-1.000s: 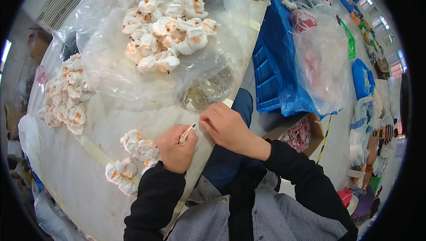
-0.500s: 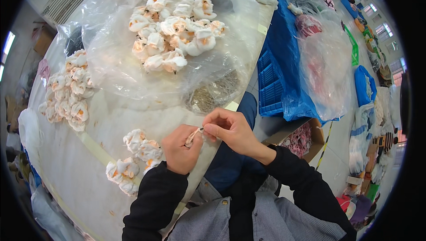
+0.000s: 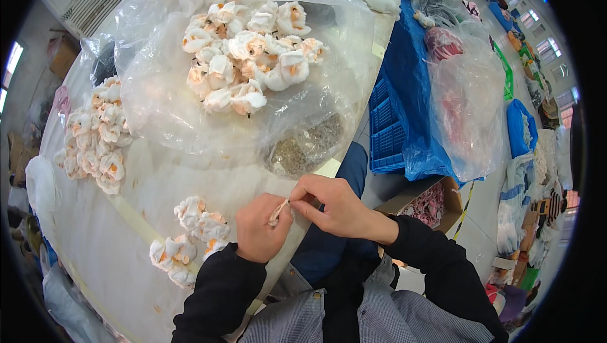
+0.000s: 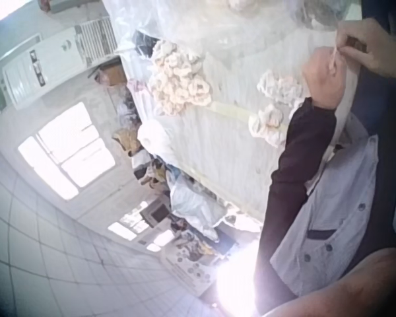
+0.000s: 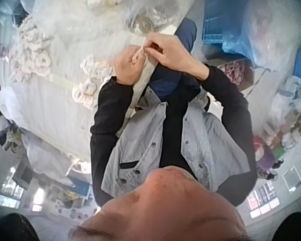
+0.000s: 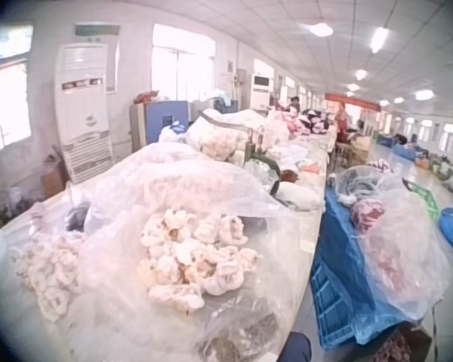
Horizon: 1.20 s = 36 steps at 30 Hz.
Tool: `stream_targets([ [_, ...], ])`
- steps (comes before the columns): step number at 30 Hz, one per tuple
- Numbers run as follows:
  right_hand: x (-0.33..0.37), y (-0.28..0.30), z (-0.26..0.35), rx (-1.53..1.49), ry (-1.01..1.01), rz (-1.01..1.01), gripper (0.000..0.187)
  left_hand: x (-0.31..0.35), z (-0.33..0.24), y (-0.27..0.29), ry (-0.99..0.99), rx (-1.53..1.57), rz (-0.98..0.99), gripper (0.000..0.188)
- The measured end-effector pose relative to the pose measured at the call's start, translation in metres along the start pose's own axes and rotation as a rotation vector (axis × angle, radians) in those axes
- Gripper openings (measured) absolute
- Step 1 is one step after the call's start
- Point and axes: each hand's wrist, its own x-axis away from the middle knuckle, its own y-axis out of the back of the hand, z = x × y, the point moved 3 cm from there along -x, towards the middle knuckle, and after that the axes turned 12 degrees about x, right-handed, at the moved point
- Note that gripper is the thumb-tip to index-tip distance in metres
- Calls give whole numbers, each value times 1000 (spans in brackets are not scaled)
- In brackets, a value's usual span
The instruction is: The person assembles small white plush duck toys by hand, inserting small components into each unit and placing finished items into a pile on the table. The person handles the toys one at a time, repeatedly picking up a unit, inserting a small part, and setting it down.
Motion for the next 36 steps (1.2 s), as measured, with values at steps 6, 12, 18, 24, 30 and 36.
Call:
stream_targets([
  [6,-7,-2,-2,-8,77,57,9,0,0,1,-35,-47,30,7],
  [12,-3,-4,-6,-10,89,90,10,1,1,-3,-31,-57,52,8],
  [18,-6,-11,-12,-12,120,102,12,7,11,2,-59,-104,52,9],
  [24,0,-14,-25,-58,153,28,15,7,25,-1,-99,-155,88,9],
  [30,1,-24,-27,-178,176,-57,15,11,28,0,-120,-183,46,14],
  [36,-2,-62,-59,-49,166,-220,29,7,40,-1,-361,-326,115,20],
])
